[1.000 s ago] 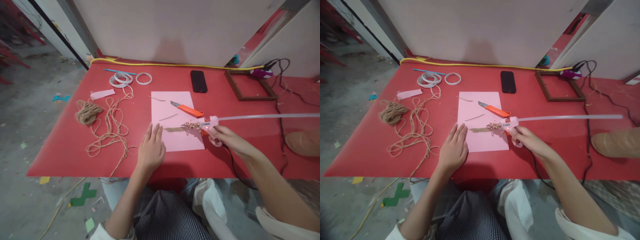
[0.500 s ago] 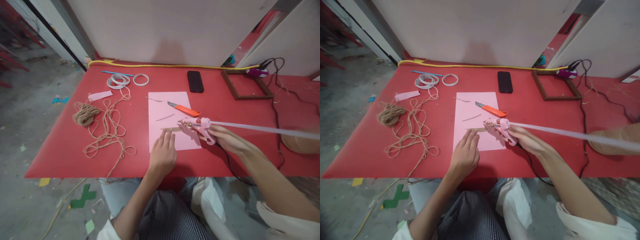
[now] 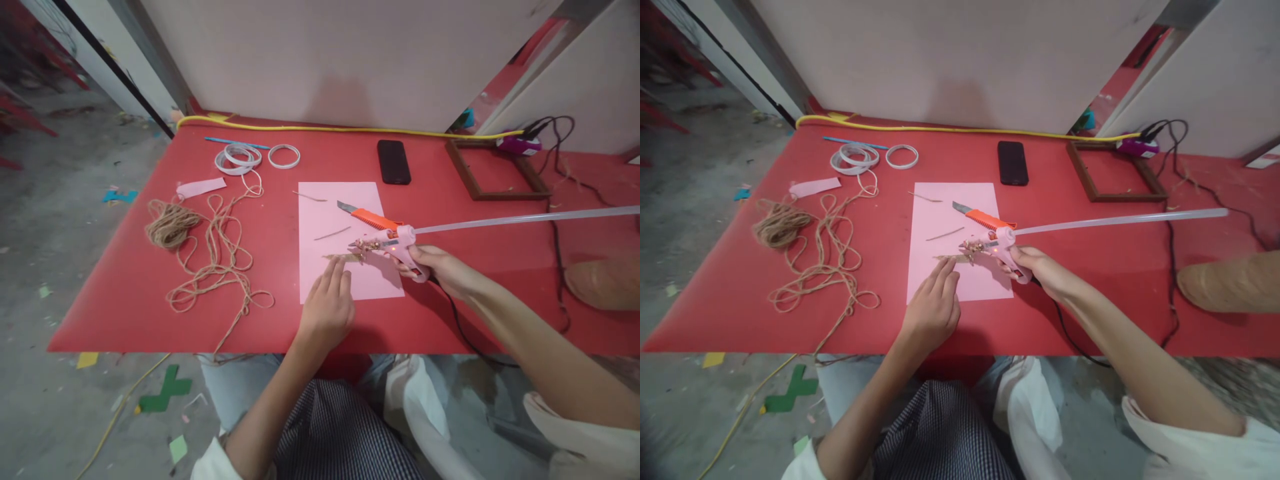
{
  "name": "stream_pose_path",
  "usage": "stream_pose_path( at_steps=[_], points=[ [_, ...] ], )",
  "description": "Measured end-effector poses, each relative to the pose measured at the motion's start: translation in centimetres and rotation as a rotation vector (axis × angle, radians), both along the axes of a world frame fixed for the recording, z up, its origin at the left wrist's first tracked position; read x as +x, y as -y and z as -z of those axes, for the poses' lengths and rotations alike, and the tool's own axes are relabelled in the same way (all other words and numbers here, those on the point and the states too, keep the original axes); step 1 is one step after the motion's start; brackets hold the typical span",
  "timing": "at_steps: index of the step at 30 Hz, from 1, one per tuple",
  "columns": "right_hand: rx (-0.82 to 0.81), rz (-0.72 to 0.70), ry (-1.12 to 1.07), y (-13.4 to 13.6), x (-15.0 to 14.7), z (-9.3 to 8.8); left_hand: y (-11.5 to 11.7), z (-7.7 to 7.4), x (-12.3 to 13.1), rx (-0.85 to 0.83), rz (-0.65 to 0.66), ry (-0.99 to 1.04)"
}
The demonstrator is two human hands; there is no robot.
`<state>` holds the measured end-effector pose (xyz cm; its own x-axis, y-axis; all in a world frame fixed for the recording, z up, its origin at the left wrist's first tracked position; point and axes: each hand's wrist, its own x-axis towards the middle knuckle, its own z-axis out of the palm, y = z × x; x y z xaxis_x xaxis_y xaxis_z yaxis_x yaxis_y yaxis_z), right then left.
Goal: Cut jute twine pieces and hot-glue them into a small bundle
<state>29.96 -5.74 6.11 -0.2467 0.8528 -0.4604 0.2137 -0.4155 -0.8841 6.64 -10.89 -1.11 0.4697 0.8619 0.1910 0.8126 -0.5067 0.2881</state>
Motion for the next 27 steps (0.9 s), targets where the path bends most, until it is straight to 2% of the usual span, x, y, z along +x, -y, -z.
stream_pose_path(
  at_steps=[8,19,27],
  points=[
    [-0.026,-0.065,0.078,-0.24,-0.31,0.15,0.00,-0.12,0.03,-0.012,-0.002,-0.005],
    [-0.047,0.022,0.032,-0.45,-0.59,0.37,0.01,-0.25,-0.04,0.011,0.003,-0.015],
    [-0.030,0.013,0.059,-0.69,-0.42,0.99,0.06,0.19,0.00,0.052,0.002,-0.005]
  ],
)
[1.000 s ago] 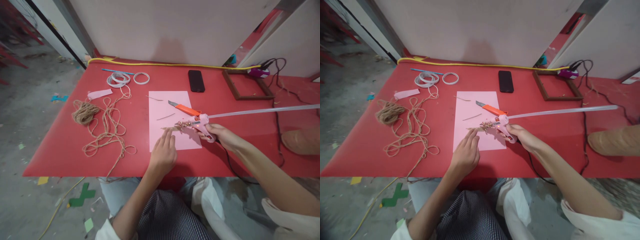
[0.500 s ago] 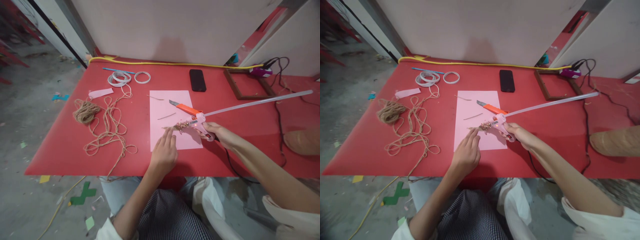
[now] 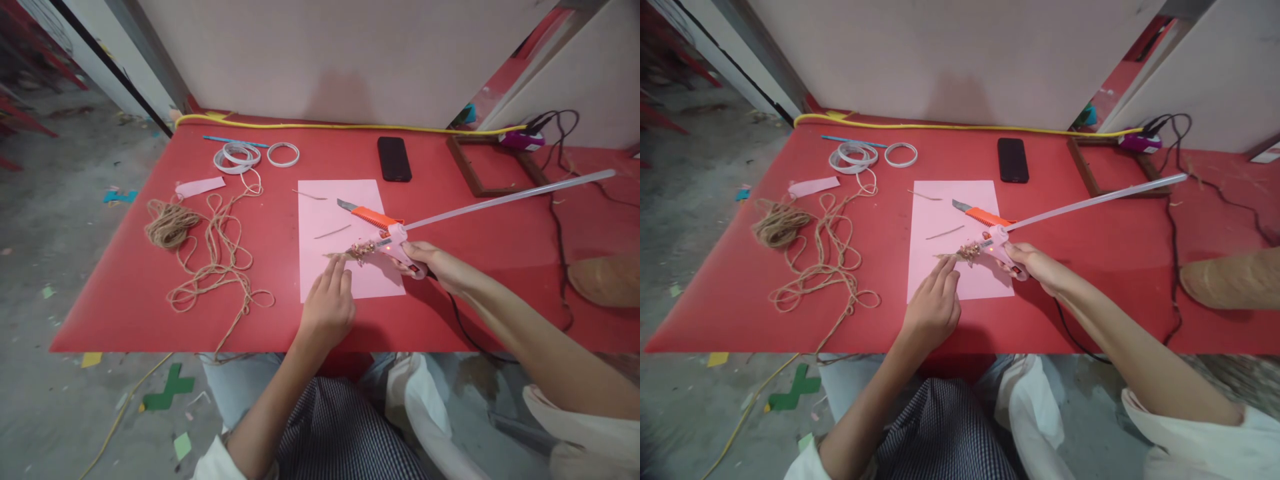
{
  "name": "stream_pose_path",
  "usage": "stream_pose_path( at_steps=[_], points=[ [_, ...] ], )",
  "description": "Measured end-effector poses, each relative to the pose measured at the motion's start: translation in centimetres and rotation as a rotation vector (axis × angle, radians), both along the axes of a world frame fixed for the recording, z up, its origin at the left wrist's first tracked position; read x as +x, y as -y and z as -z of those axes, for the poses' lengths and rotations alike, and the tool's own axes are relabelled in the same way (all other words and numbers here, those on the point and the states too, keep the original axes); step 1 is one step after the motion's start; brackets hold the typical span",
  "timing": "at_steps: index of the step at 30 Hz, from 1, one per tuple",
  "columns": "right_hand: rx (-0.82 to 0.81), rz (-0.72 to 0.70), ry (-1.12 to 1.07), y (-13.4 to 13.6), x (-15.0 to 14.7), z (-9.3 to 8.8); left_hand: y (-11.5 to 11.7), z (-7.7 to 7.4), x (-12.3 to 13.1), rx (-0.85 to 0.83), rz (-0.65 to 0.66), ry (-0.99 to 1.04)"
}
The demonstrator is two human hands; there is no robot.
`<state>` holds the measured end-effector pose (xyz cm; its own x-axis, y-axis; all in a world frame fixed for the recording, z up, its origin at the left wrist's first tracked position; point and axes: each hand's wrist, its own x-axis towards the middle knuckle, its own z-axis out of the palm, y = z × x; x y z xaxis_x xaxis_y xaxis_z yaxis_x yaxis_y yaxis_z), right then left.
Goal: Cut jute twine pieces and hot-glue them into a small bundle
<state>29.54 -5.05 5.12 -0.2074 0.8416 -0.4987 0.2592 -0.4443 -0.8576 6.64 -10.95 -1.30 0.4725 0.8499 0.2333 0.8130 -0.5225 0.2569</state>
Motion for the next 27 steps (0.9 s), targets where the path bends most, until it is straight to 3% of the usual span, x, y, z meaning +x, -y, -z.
stream_pose_path(
  at_steps=[4,20,27],
  points=[
    [0.015,0.002,0.068,-0.1,0.0,0.1,0.1,0.2,0.0,0.044,-0.016,-0.015],
    [-0.010,-0.033,0.157,-0.4,-0.7,-2.5,0.0,0.0,0.0,0.050,-0.006,-0.002],
    [0.024,-0.055,0.197,-0.4,0.1,-2.4,0.0,0.0,0.0,0.021,-0.006,0.009]
  ],
)
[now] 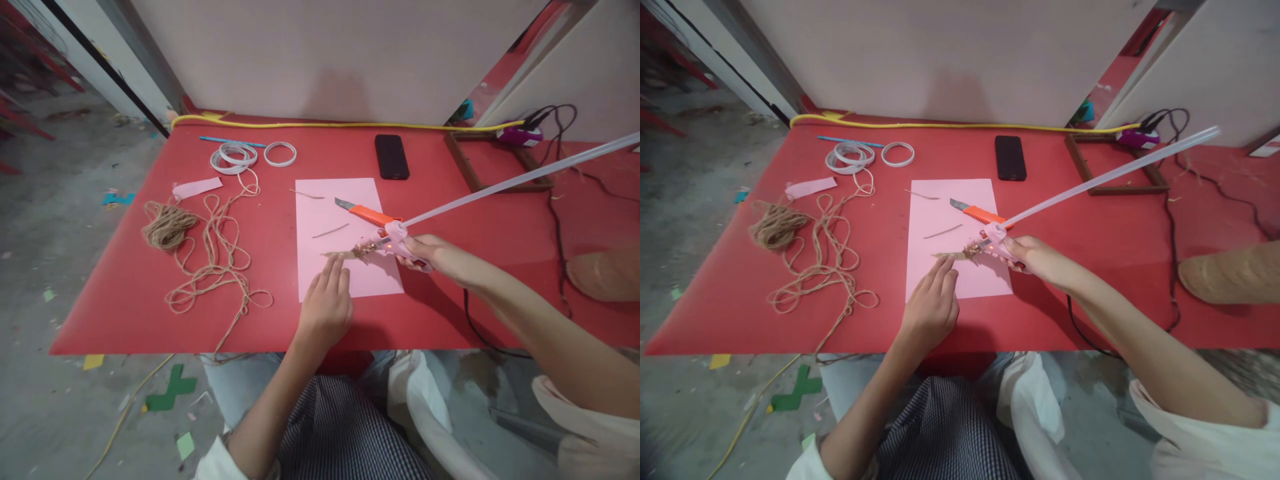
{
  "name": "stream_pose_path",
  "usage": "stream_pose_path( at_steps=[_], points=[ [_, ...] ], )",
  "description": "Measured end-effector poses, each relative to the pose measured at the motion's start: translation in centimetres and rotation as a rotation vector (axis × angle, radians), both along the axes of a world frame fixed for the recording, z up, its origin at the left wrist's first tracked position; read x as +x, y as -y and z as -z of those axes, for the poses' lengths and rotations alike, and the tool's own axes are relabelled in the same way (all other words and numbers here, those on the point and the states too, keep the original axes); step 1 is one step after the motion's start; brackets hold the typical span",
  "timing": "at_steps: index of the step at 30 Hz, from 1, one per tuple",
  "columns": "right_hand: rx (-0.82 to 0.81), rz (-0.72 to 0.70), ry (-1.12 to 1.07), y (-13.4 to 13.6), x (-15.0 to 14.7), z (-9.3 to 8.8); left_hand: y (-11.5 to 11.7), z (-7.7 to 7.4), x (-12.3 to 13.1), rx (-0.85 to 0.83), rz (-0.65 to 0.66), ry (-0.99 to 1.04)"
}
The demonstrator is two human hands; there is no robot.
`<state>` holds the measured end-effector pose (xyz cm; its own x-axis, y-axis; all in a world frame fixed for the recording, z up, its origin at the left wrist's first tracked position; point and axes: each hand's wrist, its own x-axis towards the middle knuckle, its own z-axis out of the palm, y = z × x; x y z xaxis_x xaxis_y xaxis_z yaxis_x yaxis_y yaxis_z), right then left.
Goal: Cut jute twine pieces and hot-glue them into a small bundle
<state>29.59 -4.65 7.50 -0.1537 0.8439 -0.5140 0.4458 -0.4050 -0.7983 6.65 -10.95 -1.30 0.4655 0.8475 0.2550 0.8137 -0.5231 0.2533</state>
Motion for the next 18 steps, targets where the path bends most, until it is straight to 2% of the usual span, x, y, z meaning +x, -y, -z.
stream_pose_path(
  at_steps=[6,12,18],
  points=[
    [0.072,-0.049,0.022,0.0,0.5,0.7,-0.1,-0.4,0.0,-0.046,0.001,-0.027],
    [0.068,-0.084,-0.073,0.3,1.2,0.8,-0.2,-1.0,0.0,-0.082,0.010,-0.067],
    [0.046,0.092,-0.183,1.7,2.4,0.0,-0.1,-0.9,0.0,-0.093,0.008,-0.077]
  ],
)
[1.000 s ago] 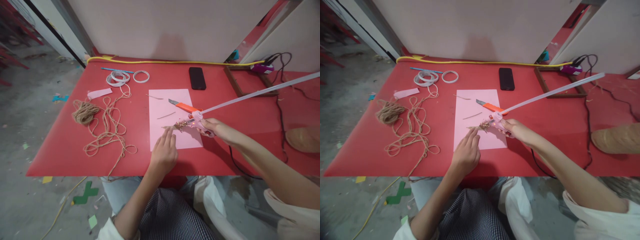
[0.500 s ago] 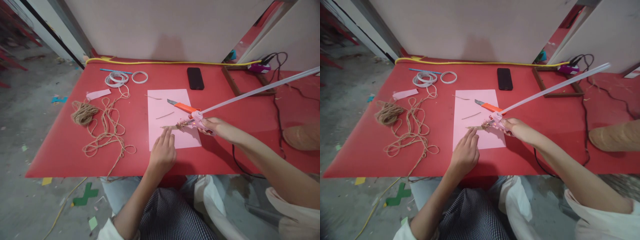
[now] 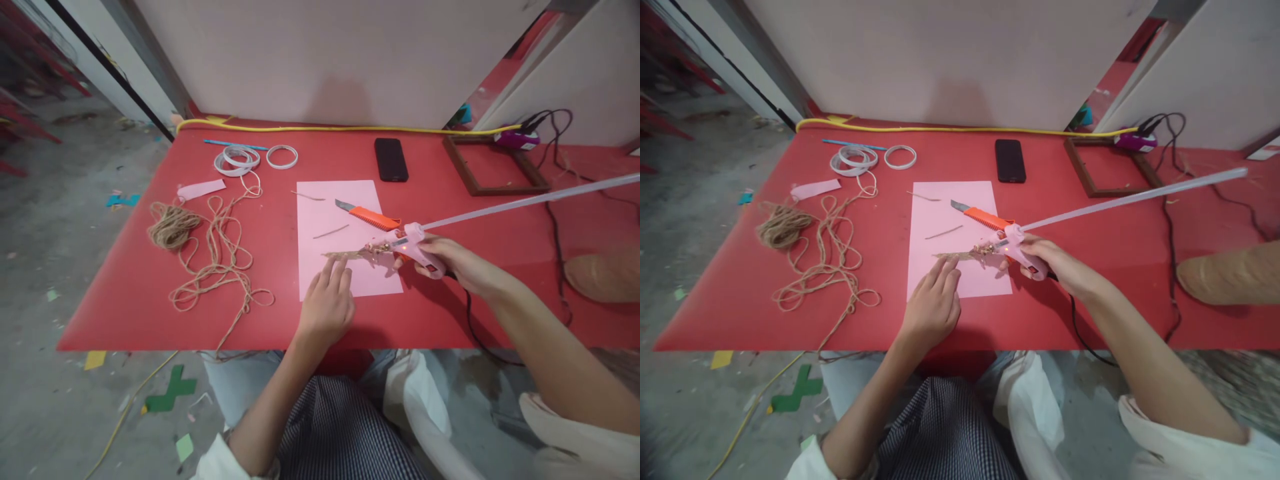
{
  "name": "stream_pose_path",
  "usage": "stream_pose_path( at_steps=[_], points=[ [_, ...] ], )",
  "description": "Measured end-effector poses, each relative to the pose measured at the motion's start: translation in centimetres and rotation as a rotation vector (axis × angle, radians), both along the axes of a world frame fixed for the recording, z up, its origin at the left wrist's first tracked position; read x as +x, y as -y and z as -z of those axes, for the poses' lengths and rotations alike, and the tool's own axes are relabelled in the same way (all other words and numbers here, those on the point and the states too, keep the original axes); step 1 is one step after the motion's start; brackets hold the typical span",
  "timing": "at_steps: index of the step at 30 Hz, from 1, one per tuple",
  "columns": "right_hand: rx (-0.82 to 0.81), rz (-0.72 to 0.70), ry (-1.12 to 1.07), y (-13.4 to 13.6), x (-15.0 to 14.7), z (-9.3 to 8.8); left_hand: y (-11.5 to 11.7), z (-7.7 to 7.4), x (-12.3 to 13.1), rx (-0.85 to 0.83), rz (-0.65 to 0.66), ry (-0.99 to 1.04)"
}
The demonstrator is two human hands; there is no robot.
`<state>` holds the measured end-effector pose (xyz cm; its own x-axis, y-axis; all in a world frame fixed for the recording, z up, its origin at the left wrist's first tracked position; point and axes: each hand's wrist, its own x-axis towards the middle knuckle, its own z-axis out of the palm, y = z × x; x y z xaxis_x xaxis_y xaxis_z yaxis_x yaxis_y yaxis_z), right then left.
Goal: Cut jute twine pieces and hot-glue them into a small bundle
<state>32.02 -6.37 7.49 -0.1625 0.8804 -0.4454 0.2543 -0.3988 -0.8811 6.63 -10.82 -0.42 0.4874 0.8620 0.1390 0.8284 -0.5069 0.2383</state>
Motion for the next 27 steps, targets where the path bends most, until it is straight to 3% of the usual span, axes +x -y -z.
stream_pose_path(
  at_steps=[4,12,17,19,23,27],
  points=[
    [0.012,0.038,0.074,0.9,0.2,0.2,0.0,0.1,0.0,0.006,-0.001,0.007],
    [0.323,0.042,0.466,1.4,0.8,1.7,0.0,0.1,-0.1,0.017,-0.003,0.041],
    [0.336,0.030,0.572,1.9,0.8,2.5,0.1,0.2,-0.2,0.034,-0.019,0.080],
    [0.370,0.082,0.562,2.0,0.4,3.0,0.1,0.3,-0.2,0.033,-0.018,0.076],
    [0.459,0.283,0.739,2.0,-0.6,4.1,0.1,0.3,-0.2,0.036,-0.025,0.063],
    [0.443,0.281,0.854,2.2,-1.3,4.5,0.1,0.3,-0.1,0.045,-0.022,0.059]
  ],
)
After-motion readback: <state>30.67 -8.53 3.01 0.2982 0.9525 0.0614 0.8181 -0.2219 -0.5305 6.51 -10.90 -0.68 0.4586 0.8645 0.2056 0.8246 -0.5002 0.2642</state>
